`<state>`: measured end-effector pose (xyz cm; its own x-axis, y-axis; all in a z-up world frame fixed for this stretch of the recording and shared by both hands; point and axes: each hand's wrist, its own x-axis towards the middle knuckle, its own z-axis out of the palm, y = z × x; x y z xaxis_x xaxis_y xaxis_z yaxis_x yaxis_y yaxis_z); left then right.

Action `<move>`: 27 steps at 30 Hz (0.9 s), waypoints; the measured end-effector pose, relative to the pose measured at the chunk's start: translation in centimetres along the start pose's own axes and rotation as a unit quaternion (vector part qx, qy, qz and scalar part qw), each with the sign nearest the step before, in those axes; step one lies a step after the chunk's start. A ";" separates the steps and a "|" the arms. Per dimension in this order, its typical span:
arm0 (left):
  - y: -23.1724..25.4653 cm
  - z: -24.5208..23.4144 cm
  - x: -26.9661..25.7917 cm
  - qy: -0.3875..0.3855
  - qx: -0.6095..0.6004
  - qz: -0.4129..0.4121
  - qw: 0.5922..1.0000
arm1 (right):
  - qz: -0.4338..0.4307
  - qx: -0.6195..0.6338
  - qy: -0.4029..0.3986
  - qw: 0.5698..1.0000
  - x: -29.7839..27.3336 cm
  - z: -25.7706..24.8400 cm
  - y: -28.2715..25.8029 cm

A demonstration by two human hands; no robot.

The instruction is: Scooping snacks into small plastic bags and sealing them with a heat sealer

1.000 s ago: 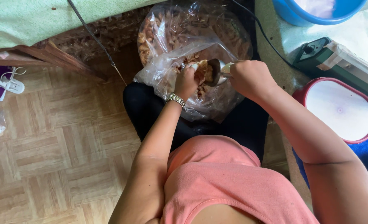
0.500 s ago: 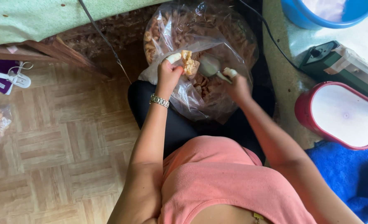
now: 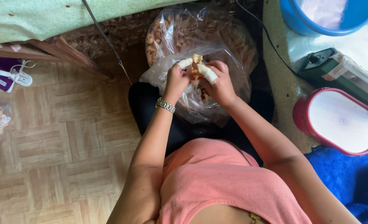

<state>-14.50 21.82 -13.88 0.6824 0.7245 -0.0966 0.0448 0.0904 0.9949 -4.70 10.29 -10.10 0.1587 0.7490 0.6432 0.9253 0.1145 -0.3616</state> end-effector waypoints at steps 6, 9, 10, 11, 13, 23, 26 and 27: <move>1.6 0.3 -0.8 -0.008 0.049 0.036 0.998 | 0.185 0.123 0.075 0.972 0.4 -3.0 -0.6; 2.7 0.8 -1.7 -0.011 0.112 0.074 0.991 | 0.233 0.166 0.059 0.956 0.8 -3.6 -1.1; 3.7 1.0 -2.3 0.003 0.139 0.114 0.984 | 0.262 0.143 0.036 0.954 0.8 -3.5 -1.2; 4.7 1.2 -2.9 0.017 0.165 0.153 0.974 | 0.291 0.119 0.013 0.949 0.8 -3.3 -1.3; 6.5 2.0 -3.6 0.023 0.171 0.173 0.970 | 0.299 0.108 0.000 0.948 0.1 -2.6 -0.9; 6.6 4.4 -4.3 -0.011 0.129 0.225 0.966 | 0.279 0.110 0.033 0.953 -1.6 -5.8 -1.2; 3.7 4.8 -2.7 -0.004 0.220 0.229 0.948 | 0.285 0.114 0.062 0.950 -1.7 -6.9 -1.2; 4.4 4.8 -3.2 -0.006 0.219 0.229 0.948 | 0.286 0.113 0.063 0.949 -1.5 -6.9 -1.4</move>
<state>-13.01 16.60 -9.02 0.7117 0.6115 0.3458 0.0392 -0.5261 0.8495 -3.85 4.45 -5.89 0.6663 0.6486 0.3678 0.5794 -0.1398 -0.8030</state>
